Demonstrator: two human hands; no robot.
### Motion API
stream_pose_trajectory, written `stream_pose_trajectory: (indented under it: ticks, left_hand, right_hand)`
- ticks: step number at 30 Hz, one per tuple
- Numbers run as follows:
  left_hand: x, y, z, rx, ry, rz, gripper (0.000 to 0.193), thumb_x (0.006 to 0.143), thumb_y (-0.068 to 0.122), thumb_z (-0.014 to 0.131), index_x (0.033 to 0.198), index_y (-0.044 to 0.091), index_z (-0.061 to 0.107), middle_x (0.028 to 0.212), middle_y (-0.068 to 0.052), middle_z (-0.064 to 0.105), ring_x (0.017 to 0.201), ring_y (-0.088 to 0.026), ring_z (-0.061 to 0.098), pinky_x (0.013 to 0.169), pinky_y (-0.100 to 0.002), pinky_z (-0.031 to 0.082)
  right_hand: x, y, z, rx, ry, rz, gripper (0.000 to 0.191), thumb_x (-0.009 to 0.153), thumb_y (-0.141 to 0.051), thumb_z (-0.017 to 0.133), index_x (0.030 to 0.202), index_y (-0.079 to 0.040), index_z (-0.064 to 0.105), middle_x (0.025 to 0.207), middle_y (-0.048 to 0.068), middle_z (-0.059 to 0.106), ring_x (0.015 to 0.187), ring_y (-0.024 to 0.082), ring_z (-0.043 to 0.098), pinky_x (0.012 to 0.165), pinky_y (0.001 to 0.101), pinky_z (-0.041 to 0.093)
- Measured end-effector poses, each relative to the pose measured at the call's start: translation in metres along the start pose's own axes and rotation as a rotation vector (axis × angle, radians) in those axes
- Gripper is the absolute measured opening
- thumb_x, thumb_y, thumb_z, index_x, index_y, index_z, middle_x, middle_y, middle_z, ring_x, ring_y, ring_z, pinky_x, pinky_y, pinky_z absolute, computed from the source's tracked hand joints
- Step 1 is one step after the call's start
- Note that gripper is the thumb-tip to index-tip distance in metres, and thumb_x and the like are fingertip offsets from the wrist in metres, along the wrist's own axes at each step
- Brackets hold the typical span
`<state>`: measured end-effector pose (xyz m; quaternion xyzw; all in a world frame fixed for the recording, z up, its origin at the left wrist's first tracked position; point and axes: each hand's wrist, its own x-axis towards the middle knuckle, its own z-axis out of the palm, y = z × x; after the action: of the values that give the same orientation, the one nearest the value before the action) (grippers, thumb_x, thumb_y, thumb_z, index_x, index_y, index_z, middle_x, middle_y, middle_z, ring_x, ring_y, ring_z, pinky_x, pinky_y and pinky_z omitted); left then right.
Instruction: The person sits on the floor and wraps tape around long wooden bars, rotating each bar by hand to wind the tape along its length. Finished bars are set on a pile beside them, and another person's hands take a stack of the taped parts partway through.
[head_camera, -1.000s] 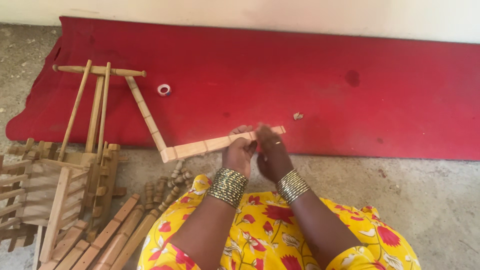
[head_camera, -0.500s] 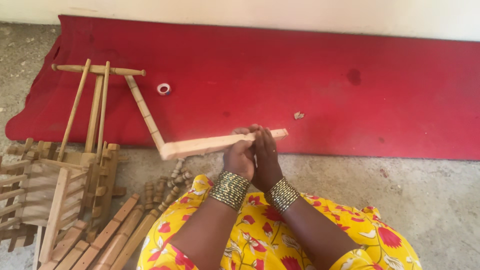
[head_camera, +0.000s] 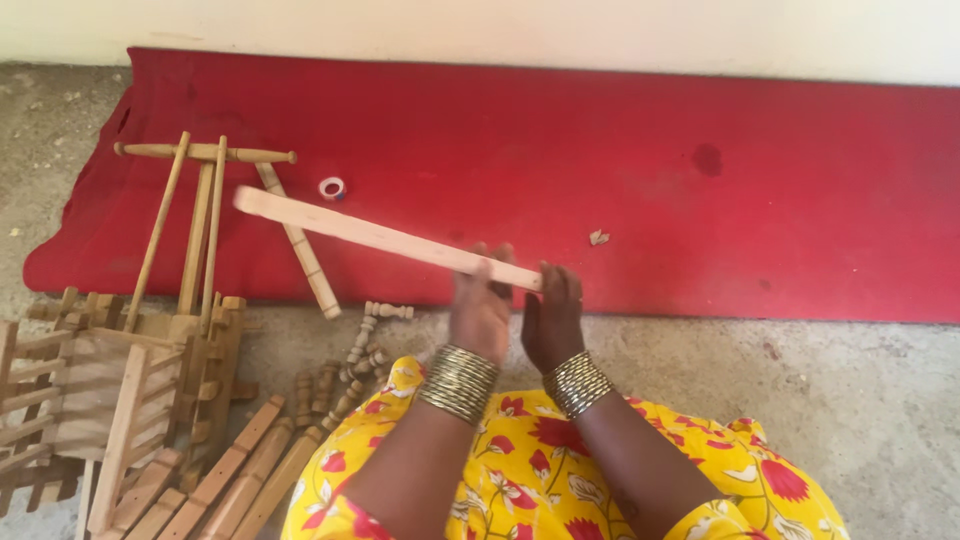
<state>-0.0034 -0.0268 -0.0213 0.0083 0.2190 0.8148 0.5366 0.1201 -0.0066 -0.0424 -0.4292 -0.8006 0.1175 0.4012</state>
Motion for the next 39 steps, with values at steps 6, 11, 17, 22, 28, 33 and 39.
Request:
stream_pose_trajectory:
  ticks: [6,11,17,22,28,33,39]
  left_hand:
    - [-0.003,0.006,-0.005,0.050,-0.038,0.042,0.036,0.106,0.030,0.050,0.137,0.013,0.043,0.103,-0.008,0.060,0.106,-0.029,0.063,0.103,-0.050,0.052]
    - [-0.003,0.022,0.006,0.023,0.012,0.014,0.039,0.105,0.039,0.046,0.136,0.016,0.043,0.091,-0.006,0.059,0.089,-0.028,0.066,0.084,-0.050,0.057]
    - [0.000,0.030,0.014,0.256,0.138,0.017,0.037,0.101,0.037,0.050,0.134,0.021,0.045,0.088,-0.004,0.059,0.076,-0.021,0.063,0.070,-0.040,0.058]
    - [0.002,0.024,0.016,0.449,0.199,0.044,0.035,0.102,0.034,0.058,0.128,0.011,0.053,0.090,-0.003,0.057,0.078,-0.014,0.060,0.068,-0.032,0.054]
    - [-0.006,0.020,0.015,0.482,0.186,-0.208,0.039,0.106,0.047,0.045,0.100,0.009,0.052,0.084,-0.004,0.057,0.075,-0.016,0.057,0.066,-0.034,0.053]
    - [-0.001,0.027,0.018,0.292,0.215,-0.263,0.038,0.104,0.046,0.045,0.097,0.010,0.057,0.088,-0.005,0.060,0.082,-0.019,0.061,0.075,-0.037,0.056]
    - [-0.018,0.017,0.030,0.632,0.026,-0.446,0.044,0.104,0.047,0.035,0.115,0.010,0.056,0.104,-0.009,0.064,0.092,-0.022,0.064,0.079,-0.039,0.058]
  right_hand:
    - [0.004,-0.026,-0.007,0.150,-0.118,-0.088,0.055,0.088,-0.003,0.061,0.138,0.006,0.041,0.132,0.031,0.047,0.117,0.049,0.054,0.097,0.0504,0.049]
    - [0.018,-0.025,-0.022,0.266,-0.365,0.140,0.049,0.082,0.008,0.052,0.130,0.000,0.054,0.112,0.020,0.062,0.101,0.033,0.065,0.091,0.0413,0.055]
    - [0.021,-0.016,-0.032,0.446,-0.287,0.073,0.068,0.077,0.013,0.055,0.143,0.001,0.044,0.118,0.015,0.057,0.111,0.023,0.062,0.095,0.0382,0.054]
    - [0.018,-0.026,-0.028,1.131,-0.449,0.397,0.085,0.084,0.001,0.062,0.158,-0.005,0.019,0.140,0.011,0.046,0.124,0.018,0.055,0.091,0.0356,0.057]
    - [0.009,-0.072,-0.053,0.272,-0.595,-0.093,0.092,0.106,-0.052,0.046,0.164,0.006,0.003,0.171,0.034,0.008,0.159,0.050,0.005,0.125,0.0511,0.015]
    - [0.012,-0.089,-0.070,0.246,-0.724,-0.039,0.100,0.099,-0.070,0.030,0.161,0.006,0.010,0.170,0.030,0.007,0.160,0.042,0.002,0.127,0.0473,0.013]
    - [0.030,-0.056,-0.054,-0.659,-0.619,-0.472,0.081,0.108,-0.055,0.027,0.156,0.006,0.002,0.171,0.033,0.001,0.160,0.047,0.005,0.133,0.0467,0.012]
